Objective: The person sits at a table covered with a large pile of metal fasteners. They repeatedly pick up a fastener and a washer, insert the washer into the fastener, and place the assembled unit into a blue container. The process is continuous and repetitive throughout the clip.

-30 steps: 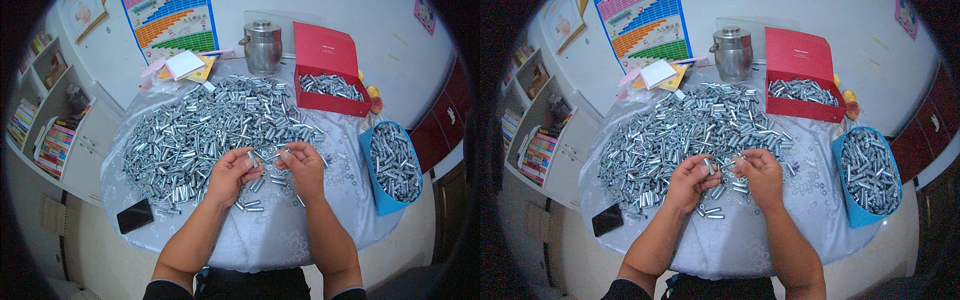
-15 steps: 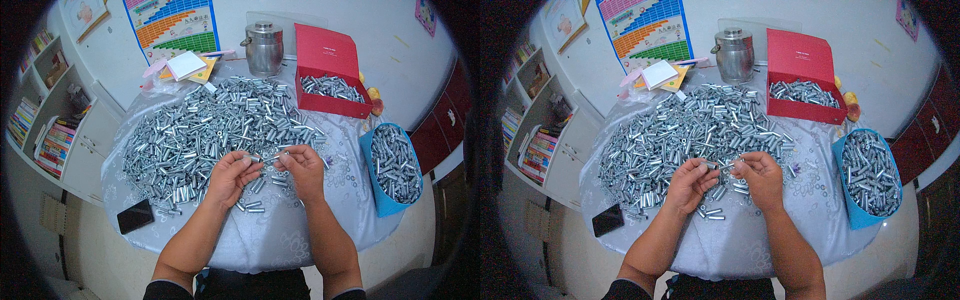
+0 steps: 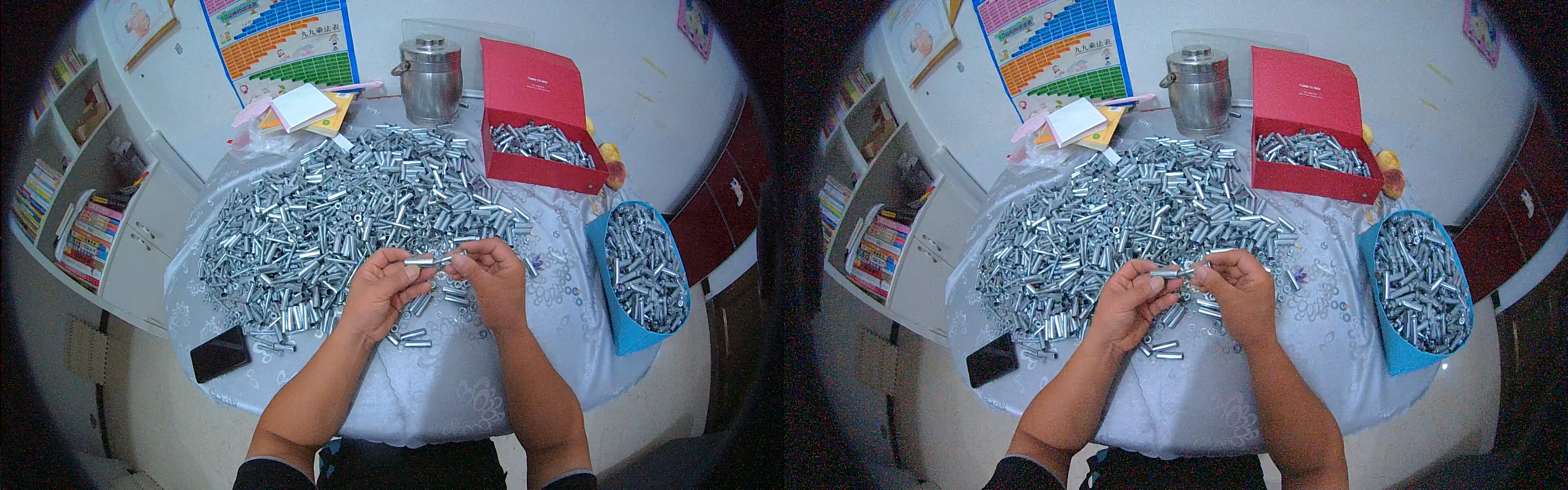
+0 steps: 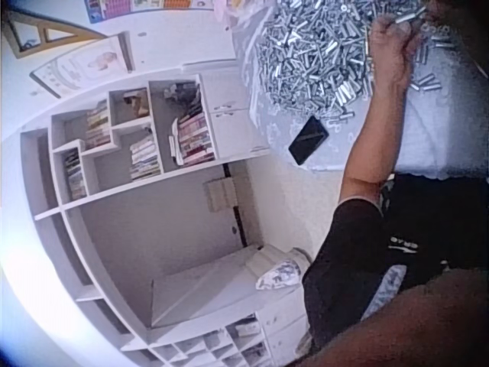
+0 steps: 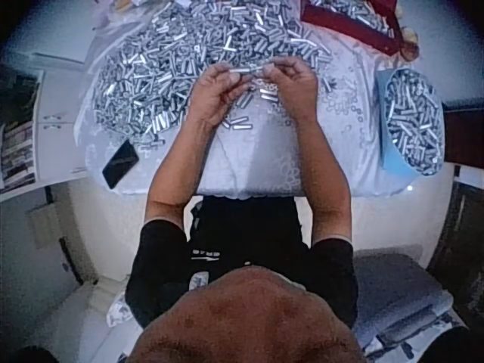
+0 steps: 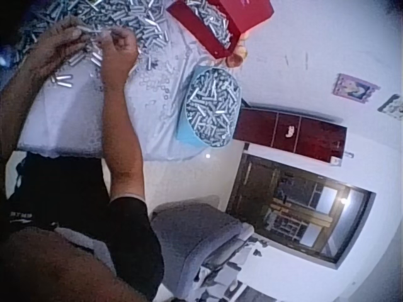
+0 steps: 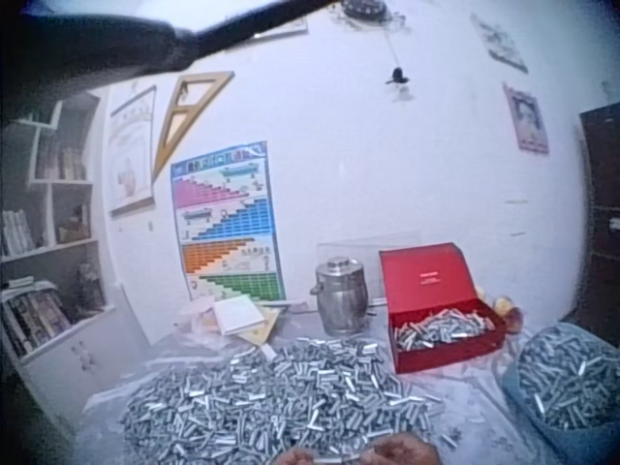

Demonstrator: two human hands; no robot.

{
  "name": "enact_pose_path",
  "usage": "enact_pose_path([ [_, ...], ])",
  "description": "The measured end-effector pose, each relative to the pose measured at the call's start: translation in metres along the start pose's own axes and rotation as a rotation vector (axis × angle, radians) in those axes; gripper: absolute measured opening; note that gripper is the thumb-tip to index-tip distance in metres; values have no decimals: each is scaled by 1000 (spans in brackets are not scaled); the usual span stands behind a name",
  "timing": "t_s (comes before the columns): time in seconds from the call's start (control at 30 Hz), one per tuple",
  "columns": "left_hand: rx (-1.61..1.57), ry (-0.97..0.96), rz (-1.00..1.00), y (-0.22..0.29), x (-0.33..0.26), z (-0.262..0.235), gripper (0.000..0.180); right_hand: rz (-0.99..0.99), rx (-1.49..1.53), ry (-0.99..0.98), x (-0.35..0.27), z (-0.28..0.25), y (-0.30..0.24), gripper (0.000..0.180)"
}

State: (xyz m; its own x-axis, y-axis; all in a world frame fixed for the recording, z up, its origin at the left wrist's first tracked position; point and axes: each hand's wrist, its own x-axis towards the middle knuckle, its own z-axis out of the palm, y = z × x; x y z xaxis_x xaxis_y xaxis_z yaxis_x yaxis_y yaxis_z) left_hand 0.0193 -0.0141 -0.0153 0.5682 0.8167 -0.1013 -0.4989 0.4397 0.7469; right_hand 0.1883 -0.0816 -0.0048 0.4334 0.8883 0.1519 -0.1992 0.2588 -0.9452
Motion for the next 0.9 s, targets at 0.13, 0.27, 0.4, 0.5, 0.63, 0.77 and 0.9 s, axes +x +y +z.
enact_pose_path([
  [0.13,34,35,73,0,2,-2,19,-26,18,53,1,-2,-3,17],
  [0.27,174,16,147,-1,0,0,20,-10,37,55,1,-2,-3,18],
  [0.4,270,-44,180,-3,-2,5,20,-24,42,43,-1,0,-5,18],
  [0.5,218,3,158,-4,-2,6,19,-30,36,40,-1,0,-6,18],
  [0.63,66,59,124,0,-1,5,17,-22,19,49,0,-1,-6,17],
  [0.77,79,55,108,-1,-1,3,17,-5,25,55,0,1,-6,16],
  [0.9,92,57,95,-1,-2,5,18,-37,50,31,0,0,-2,17],
])
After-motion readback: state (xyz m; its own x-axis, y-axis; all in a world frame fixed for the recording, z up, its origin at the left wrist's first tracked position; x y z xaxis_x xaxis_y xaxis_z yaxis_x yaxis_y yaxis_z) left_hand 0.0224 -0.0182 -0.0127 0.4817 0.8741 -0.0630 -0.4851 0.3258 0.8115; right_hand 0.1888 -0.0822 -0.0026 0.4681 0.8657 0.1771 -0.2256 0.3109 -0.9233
